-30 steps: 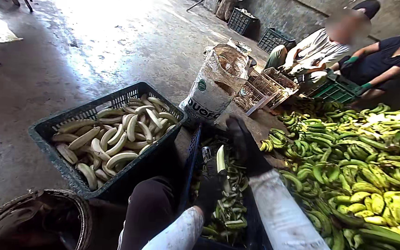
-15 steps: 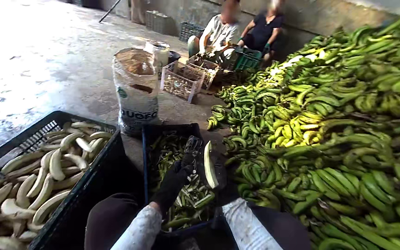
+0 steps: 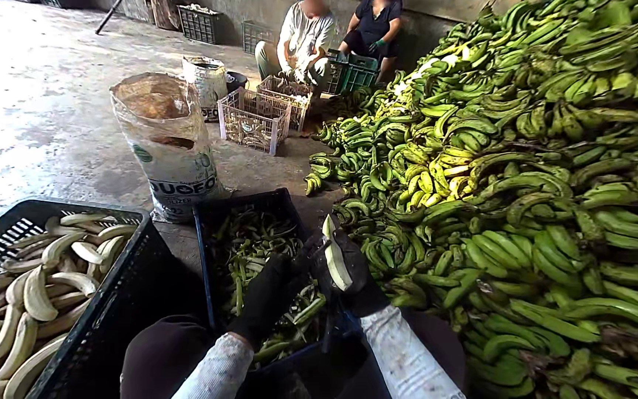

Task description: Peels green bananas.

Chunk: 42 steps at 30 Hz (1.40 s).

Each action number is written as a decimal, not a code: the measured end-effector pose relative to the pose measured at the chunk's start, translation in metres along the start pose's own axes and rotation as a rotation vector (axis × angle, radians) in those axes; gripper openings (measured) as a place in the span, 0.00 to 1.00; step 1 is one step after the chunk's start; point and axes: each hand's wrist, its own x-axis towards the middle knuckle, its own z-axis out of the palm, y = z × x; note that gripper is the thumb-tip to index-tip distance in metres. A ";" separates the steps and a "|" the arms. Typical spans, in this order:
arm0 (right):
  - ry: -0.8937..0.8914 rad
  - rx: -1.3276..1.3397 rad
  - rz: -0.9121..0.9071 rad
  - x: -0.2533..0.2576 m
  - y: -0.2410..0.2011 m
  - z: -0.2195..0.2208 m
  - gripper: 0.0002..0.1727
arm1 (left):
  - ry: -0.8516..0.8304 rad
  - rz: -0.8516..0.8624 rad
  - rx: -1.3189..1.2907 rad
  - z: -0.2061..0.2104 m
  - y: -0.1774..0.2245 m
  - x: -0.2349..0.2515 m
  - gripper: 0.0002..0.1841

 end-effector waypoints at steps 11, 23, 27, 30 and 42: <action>0.101 -0.049 0.020 -0.003 0.006 0.007 0.20 | 0.143 0.294 0.206 0.019 -0.018 -0.006 0.25; -0.107 -0.174 0.018 -0.027 0.018 0.006 0.18 | 0.215 0.283 0.391 0.015 -0.027 0.005 0.26; -0.035 -0.153 0.254 -0.055 0.010 0.029 0.21 | 0.208 0.023 0.311 -0.011 -0.027 0.024 0.25; -0.044 -0.310 0.190 -0.057 0.011 0.010 0.21 | 0.282 -0.037 0.165 -0.013 -0.037 0.025 0.28; -0.023 -0.790 0.074 -0.008 0.030 0.000 0.26 | -0.146 -0.191 0.317 0.002 -0.055 -0.001 0.27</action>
